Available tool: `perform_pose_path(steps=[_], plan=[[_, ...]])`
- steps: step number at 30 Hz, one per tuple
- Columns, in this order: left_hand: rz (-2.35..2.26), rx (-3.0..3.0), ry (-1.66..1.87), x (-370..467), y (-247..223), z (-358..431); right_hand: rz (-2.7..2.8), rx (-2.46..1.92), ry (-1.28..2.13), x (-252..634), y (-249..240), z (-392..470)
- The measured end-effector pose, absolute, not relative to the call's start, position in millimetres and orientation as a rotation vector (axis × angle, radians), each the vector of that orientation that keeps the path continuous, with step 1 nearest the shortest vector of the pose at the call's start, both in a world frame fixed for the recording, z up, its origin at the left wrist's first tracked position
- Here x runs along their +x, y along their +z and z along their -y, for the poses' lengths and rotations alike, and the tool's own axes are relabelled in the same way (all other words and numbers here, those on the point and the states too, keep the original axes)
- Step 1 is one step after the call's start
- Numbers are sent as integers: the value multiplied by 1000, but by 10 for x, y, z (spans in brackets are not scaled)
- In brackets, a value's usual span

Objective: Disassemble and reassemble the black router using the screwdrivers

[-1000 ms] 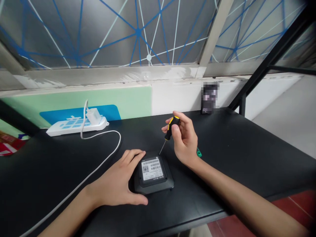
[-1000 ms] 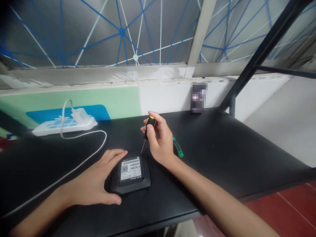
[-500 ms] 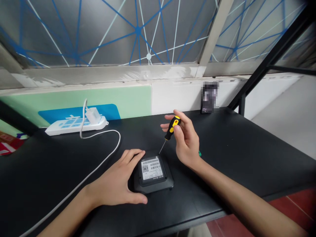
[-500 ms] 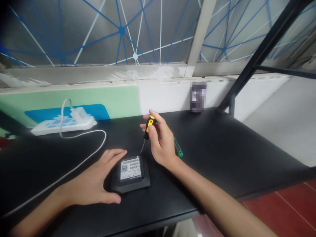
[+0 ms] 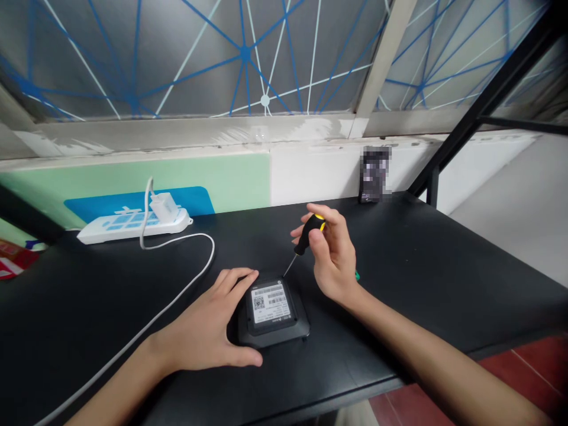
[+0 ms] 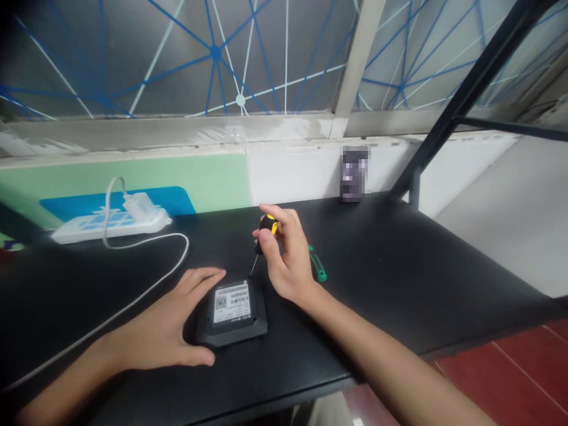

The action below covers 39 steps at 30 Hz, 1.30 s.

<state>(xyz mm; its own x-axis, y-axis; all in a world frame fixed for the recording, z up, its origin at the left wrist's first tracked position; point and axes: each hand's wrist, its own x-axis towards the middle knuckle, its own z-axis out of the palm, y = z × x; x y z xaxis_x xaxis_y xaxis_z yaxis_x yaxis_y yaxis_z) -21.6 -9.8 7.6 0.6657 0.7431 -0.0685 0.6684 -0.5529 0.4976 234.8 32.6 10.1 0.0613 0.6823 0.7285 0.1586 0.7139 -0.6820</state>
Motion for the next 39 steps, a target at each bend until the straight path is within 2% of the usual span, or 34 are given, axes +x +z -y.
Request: perform_pose_path(steps=[8, 15, 21, 30, 36, 39], plan=[[-1095, 2388, 199, -206, 99, 110, 1518, -692, 516, 2328, 126, -289], [-1087, 2405, 205, -216, 81, 103, 1518, -773, 245, 2357, 142, -317], [-1111, 2385, 196, -211, 86, 109, 1512, -688, 467, 2340, 130, -283], [-1115, 2389, 190, -211, 92, 109, 1533, -678, 455, 2325, 120, -285], [-1107, 2393, 210, -215, 83, 100, 1529, -763, 247, 2366, 133, -307], [-1096, 2394, 233, -221, 80, 108, 1527, -745, 265, 2372, 131, -300]])
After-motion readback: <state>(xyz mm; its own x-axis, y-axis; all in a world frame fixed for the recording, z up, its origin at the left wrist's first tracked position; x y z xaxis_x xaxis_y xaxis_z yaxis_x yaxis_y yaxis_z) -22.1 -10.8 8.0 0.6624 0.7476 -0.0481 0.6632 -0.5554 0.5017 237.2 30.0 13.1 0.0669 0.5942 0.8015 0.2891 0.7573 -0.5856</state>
